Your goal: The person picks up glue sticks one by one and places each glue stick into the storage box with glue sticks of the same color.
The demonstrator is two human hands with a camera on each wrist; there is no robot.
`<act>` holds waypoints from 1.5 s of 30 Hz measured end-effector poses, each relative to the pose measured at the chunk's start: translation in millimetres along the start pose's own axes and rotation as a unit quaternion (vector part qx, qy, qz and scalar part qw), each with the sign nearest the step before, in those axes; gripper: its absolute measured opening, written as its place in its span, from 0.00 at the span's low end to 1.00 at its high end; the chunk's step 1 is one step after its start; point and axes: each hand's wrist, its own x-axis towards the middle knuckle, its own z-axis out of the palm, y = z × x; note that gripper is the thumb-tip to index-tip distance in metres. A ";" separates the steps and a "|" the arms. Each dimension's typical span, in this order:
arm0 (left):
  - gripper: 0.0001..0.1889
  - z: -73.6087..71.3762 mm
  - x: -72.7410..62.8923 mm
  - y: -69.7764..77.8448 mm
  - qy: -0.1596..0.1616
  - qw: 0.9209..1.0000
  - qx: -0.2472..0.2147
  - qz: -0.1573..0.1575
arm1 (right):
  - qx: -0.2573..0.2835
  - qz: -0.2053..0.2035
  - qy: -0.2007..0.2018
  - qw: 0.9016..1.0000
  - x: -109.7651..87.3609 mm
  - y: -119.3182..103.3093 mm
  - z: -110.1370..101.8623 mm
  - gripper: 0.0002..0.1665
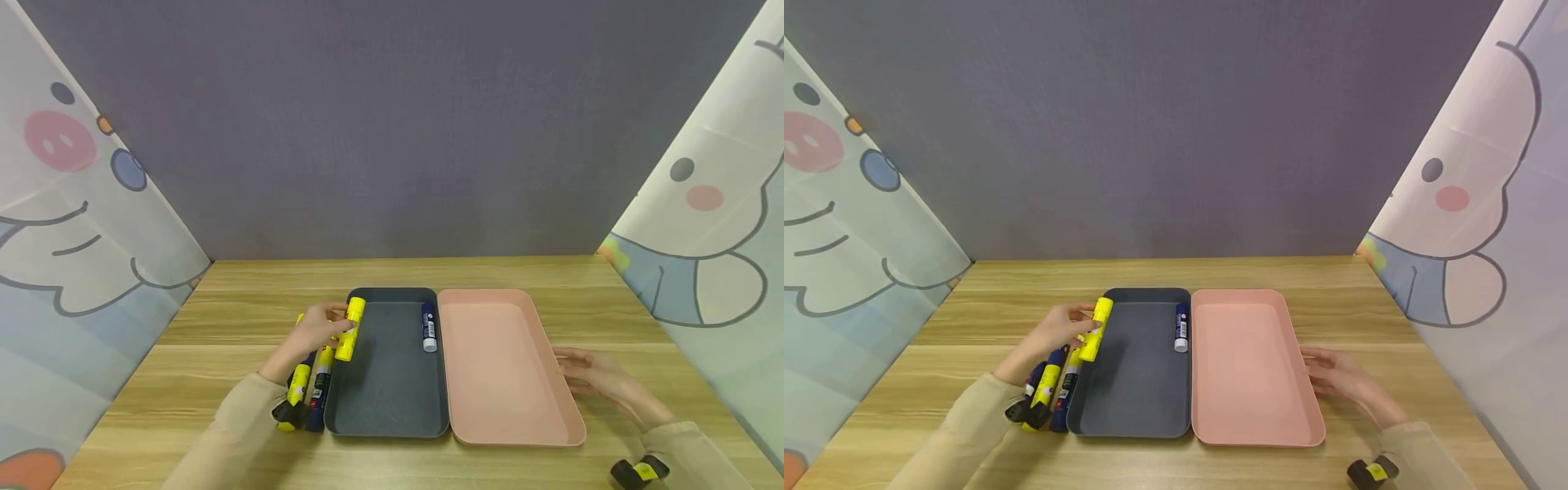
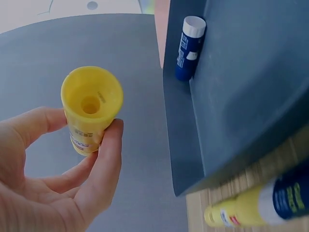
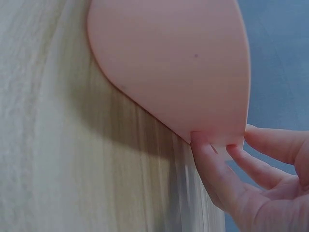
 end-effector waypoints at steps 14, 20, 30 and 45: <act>0.25 21.5 17.9 16.5 -0.019 0.999 -0.019 -0.020 | 0.022 -0.008 -0.011 1.000 0.6 3.9 -3.1 0.36; 0.24 31.6 24.0 22.5 -0.027 0.999 -0.034 -0.013 | 0.048 -0.031 -0.031 0.998 2.1 10.0 -7.7 0.35; 0.25 49.6 31.3 34.0 -0.038 0.998 -0.045 -0.004 | -0.001 0.007 -0.002 1.000 -0.3 -1.5 0.1 0.36; 0.26 78.9 49.9 42.0 -0.060 0.996 -0.071 0.003 | -0.003 -0.005 -0.005 1.000 -0.6 -0.3 -0.1 0.36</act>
